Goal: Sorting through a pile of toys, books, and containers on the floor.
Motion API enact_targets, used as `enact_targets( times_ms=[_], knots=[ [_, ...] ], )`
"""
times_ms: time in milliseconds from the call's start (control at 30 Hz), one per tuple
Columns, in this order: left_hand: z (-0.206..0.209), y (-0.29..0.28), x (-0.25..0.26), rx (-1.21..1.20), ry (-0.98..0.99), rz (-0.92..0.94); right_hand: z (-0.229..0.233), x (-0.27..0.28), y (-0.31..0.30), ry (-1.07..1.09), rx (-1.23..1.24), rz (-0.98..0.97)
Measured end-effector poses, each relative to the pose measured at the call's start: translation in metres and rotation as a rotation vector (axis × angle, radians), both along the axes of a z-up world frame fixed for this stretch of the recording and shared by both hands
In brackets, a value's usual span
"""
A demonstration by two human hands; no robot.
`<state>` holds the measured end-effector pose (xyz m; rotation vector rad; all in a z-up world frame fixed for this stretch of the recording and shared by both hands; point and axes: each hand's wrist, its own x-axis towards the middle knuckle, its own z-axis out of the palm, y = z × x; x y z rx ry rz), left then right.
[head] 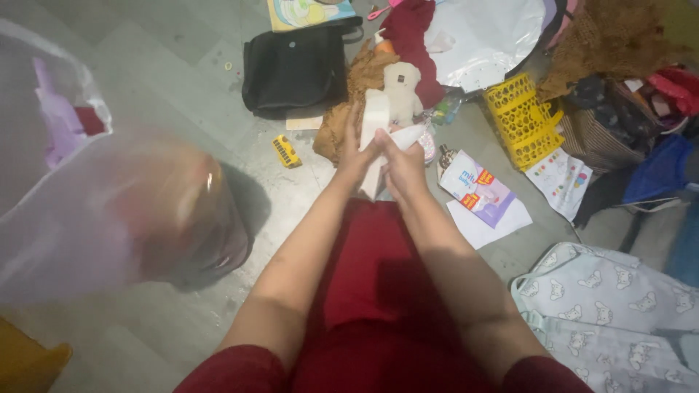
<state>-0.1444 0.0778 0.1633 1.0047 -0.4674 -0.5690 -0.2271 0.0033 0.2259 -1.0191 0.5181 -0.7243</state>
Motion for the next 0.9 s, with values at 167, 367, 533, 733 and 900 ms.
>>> enact_targets(
  times_ms=[167,367,533,733,900],
  knots=[
    [0.004,0.014,-0.011,-0.099,0.050,-0.120,0.004,-0.031,0.024,-0.012,0.038,0.148],
    [0.020,0.041,0.000,-0.472,0.544,-0.260,-0.007,-0.098,0.054,0.348,-0.368,0.503],
    [0.074,0.073,-0.026,-0.454,0.554,-0.262,0.080,-0.123,0.075,0.479,-1.282,0.719],
    [0.076,0.075,-0.025,-0.554,0.533,-0.348,0.071,-0.115,0.058,0.610,-1.765,0.687],
    [0.041,0.053,-0.030,-0.504,0.656,-0.343,0.079,-0.069,0.053,1.018,-1.709,0.877]
  ],
)
